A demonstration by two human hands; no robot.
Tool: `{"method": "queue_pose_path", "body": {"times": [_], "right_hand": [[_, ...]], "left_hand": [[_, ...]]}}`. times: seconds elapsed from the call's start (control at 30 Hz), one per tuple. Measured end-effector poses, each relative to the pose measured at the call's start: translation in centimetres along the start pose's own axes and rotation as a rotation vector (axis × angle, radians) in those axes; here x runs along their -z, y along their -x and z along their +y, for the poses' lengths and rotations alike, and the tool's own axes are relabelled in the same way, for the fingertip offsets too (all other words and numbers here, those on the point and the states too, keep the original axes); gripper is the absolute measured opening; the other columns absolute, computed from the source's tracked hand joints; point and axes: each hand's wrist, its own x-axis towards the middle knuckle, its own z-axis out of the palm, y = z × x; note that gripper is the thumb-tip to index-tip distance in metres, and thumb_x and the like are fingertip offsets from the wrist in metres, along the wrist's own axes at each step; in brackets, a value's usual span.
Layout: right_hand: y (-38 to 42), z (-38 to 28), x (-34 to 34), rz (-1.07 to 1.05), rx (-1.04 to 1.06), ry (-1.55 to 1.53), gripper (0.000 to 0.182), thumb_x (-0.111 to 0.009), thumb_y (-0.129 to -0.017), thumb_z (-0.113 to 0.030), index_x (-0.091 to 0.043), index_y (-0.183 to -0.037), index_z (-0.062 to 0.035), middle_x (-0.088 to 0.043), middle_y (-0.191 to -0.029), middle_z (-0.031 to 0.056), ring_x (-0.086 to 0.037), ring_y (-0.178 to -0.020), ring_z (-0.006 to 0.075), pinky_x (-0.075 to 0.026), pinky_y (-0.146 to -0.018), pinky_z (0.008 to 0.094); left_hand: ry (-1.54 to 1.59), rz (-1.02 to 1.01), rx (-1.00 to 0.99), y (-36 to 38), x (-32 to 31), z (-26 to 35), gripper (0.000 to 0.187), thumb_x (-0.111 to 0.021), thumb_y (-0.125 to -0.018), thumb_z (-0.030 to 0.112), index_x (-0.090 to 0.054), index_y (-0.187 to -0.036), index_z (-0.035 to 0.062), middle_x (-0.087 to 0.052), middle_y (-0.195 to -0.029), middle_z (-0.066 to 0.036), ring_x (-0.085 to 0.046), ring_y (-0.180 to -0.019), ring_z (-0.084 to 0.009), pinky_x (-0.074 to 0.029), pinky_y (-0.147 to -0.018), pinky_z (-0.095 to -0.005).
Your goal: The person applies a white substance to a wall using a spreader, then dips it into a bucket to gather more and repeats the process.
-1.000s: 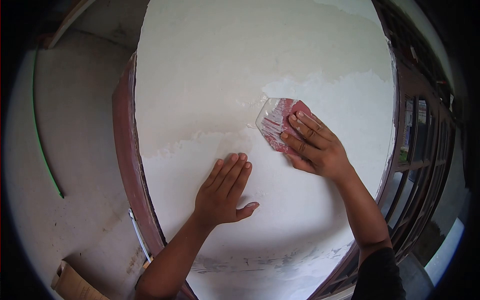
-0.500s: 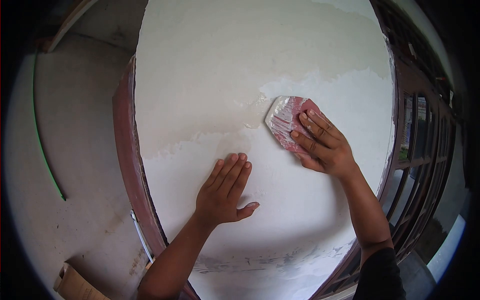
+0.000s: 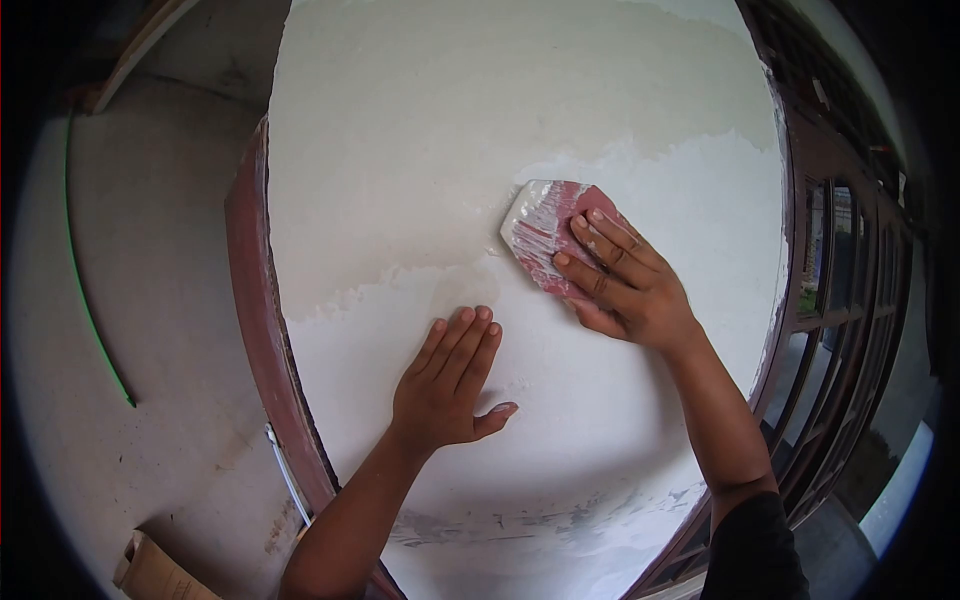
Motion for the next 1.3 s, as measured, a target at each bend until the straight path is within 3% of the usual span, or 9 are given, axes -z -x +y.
{"method": "queue_pose_path", "body": {"times": [0.13, 0.37, 0.53, 0.67, 0.83, 1.03, 1.17, 1.3], "right_hand": [[-0.9, -0.5, -1.1, -0.072, 0.048, 0.024, 0.044, -0.083, -0.077, -0.027, -0.075, -0.119, -0.0157, -0.065, -0.137, 0.0086, -0.058, -0.132, 0.0273, -0.047, -0.113, 0.045], [2.1, 0.8, 1.0, 0.004, -0.025, 0.024, 0.047, -0.085, -0.073, -0.023, -0.076, -0.119, -0.0156, -0.065, -0.136, 0.0097, -0.059, -0.129, 0.0278, -0.048, -0.111, 0.0438], [-0.6, -0.5, -0.8, -0.08, 0.042, 0.02, 0.04, -0.082, -0.08, -0.025, -0.075, -0.118, -0.0151, -0.066, -0.135, 0.0077, -0.058, -0.131, 0.0249, -0.047, -0.113, 0.0428], [1.8, 0.6, 0.6, -0.104, 0.018, 0.046, 0.042, -0.083, -0.078, -0.025, -0.075, -0.119, -0.0148, -0.066, -0.136, 0.0084, -0.058, -0.132, 0.0256, -0.047, -0.113, 0.0429], [1.7, 0.6, 1.1, 0.001, -0.031, 0.004, 0.048, -0.085, -0.074, -0.024, -0.075, -0.121, -0.0149, -0.064, -0.138, 0.0094, -0.055, -0.136, 0.0267, -0.047, -0.113, 0.0439], [-0.6, 0.0, -0.6, -0.089, 0.029, 0.002, 0.041, -0.081, -0.079, -0.023, -0.075, -0.119, -0.0141, -0.065, -0.137, 0.0092, -0.056, -0.134, 0.0247, -0.047, -0.113, 0.0427], [1.6, 0.7, 0.9, -0.05, -0.028, -0.011, 0.039, -0.082, -0.081, -0.023, -0.076, -0.118, -0.0134, -0.067, -0.133, 0.0094, -0.057, -0.133, 0.0259, -0.048, -0.111, 0.0422], [-1.0, 0.4, 0.6, 0.04, -0.07, 0.019, 0.039, -0.082, -0.08, -0.02, -0.076, -0.118, -0.0127, -0.068, -0.132, 0.0092, -0.058, -0.133, 0.027, -0.049, -0.11, 0.042]], "left_hand": [[-0.003, -0.007, 0.004, 0.1, 0.0, -0.1, 0.077, -0.05, -0.096, 0.056, -0.05, -0.144, -0.0047, -0.05, -0.151, -0.02, -0.042, -0.146, -0.0342, -0.029, -0.122, -0.0496], [-0.015, -0.005, -0.015, -0.1, -0.1, 0.1, 0.079, -0.051, -0.095, 0.057, -0.05, -0.144, -0.0047, -0.05, -0.151, -0.021, -0.043, -0.145, -0.0346, -0.029, -0.121, -0.05], [0.007, 0.003, 0.002, 0.1, -0.1, -0.2, 0.078, -0.051, -0.095, 0.057, -0.051, -0.143, -0.0047, -0.05, -0.151, -0.021, -0.043, -0.145, -0.0346, -0.029, -0.121, -0.0502], [-0.001, 0.003, -0.007, 0.0, 0.0, 0.0, 0.078, -0.051, -0.096, 0.057, -0.05, -0.144, -0.0045, -0.05, -0.151, -0.021, -0.043, -0.145, -0.0346, -0.029, -0.121, -0.0502], [-0.003, -0.002, -0.007, 0.0, -0.1, 0.0, 0.077, -0.049, -0.097, 0.056, -0.051, -0.143, -0.0049, -0.05, -0.151, -0.021, -0.044, -0.145, -0.0348, -0.029, -0.121, -0.0503], [0.004, 0.002, 0.002, 0.2, -0.2, -0.2, 0.077, -0.05, -0.096, 0.056, -0.05, -0.144, -0.0047, -0.05, -0.151, -0.021, -0.043, -0.145, -0.0353, -0.029, -0.121, -0.0506], [0.002, 0.002, -0.006, 0.0, -0.1, -0.1, 0.076, -0.05, -0.097, 0.055, -0.05, -0.144, -0.0049, -0.051, -0.15, -0.022, -0.044, -0.144, -0.0358, -0.03, -0.121, -0.0507], [0.01, 0.015, -0.006, 0.0, -0.1, -0.2, 0.076, -0.05, -0.096, 0.055, -0.051, -0.143, -0.0051, -0.052, -0.149, -0.022, -0.045, -0.143, -0.0361, -0.03, -0.12, -0.0509]]}}
